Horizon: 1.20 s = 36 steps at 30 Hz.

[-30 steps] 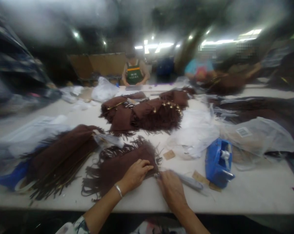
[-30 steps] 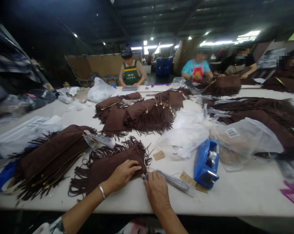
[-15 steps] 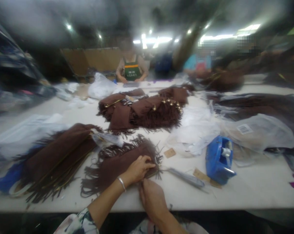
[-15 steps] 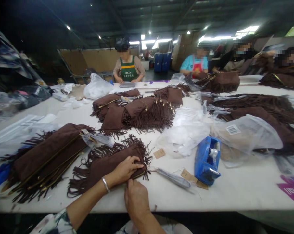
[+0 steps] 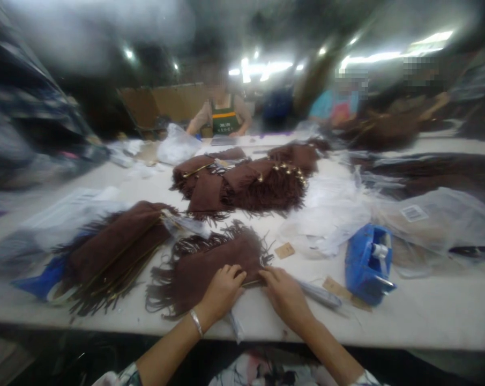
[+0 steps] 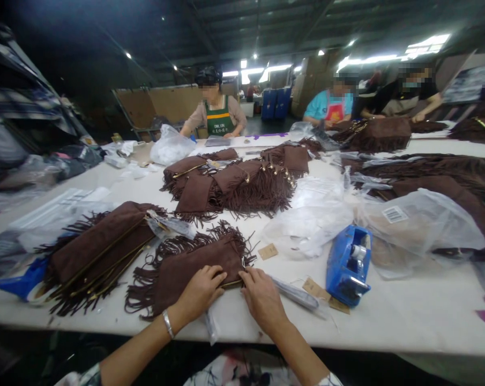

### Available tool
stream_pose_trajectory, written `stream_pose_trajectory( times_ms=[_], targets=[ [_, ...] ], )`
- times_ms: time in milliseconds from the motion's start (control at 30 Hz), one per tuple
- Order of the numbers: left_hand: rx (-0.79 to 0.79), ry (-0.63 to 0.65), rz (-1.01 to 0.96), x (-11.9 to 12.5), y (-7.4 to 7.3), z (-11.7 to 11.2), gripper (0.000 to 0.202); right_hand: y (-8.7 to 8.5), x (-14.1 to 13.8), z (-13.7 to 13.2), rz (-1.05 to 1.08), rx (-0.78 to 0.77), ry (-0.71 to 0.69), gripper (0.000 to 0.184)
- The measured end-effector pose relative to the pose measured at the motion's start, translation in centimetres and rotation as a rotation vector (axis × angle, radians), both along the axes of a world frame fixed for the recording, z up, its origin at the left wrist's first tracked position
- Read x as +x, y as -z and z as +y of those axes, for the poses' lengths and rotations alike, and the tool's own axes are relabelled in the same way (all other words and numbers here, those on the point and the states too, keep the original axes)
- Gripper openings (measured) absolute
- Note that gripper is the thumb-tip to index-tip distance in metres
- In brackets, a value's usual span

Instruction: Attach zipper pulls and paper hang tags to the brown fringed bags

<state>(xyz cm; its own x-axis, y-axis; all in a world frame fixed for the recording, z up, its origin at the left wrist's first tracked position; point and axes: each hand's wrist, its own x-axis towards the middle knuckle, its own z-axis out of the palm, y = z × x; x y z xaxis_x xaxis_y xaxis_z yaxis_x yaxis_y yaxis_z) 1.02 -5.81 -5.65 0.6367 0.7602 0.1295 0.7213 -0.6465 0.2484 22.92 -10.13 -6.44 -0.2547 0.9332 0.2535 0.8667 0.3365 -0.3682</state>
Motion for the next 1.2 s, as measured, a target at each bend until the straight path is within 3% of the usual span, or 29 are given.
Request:
stream_pose_trajectory(
  times_ms=[100,167,300,533,600,700,800,900,1133,1200],
  targets=[
    [-0.082,-0.020,-0.081,0.0,-0.1,0.7,0.008,-0.1,-0.1,1.5,-0.049,-0.017,-0.074,0.023],
    [-0.119,-0.051,-0.108,-0.3,-0.5,1.3,0.010,-0.3,-0.7,2.3,-0.059,-0.048,-0.056,0.013],
    [-0.082,-0.100,-0.078,-0.7,-0.6,1.5,0.010,-0.5,-1.5,3.3,-0.088,-0.083,-0.043,0.012],
    [0.168,0.050,0.053,0.0,0.5,-0.2,0.019,0.1,-2.0,4.3,-0.055,-0.119,0.036,0.006],
    [0.178,0.071,0.100,-0.1,0.6,-0.4,0.017,0.2,-2.1,4.2,-0.052,-0.120,0.028,0.008],
    [0.145,0.004,0.088,-0.4,0.6,-0.6,0.015,0.1,-2.1,3.6,-0.033,-0.088,-0.024,0.022],
    [0.123,-0.084,0.044,-0.4,0.7,-1.0,0.025,0.0,-2.2,3.1,-0.054,-0.042,-0.155,0.023],
    [0.126,-0.115,0.039,0.0,0.5,-1.6,0.032,0.0,-2.4,3.3,-0.155,-0.008,-0.217,0.006],
    [0.162,-0.131,0.073,0.4,1.1,-2.4,0.062,-0.5,-2.7,5.0,-0.198,0.022,-0.124,0.010],
    [0.145,-0.150,0.067,0.1,1.6,-2.4,0.060,-0.5,-2.5,5.4,-0.190,0.020,-0.060,0.011]
  ],
)
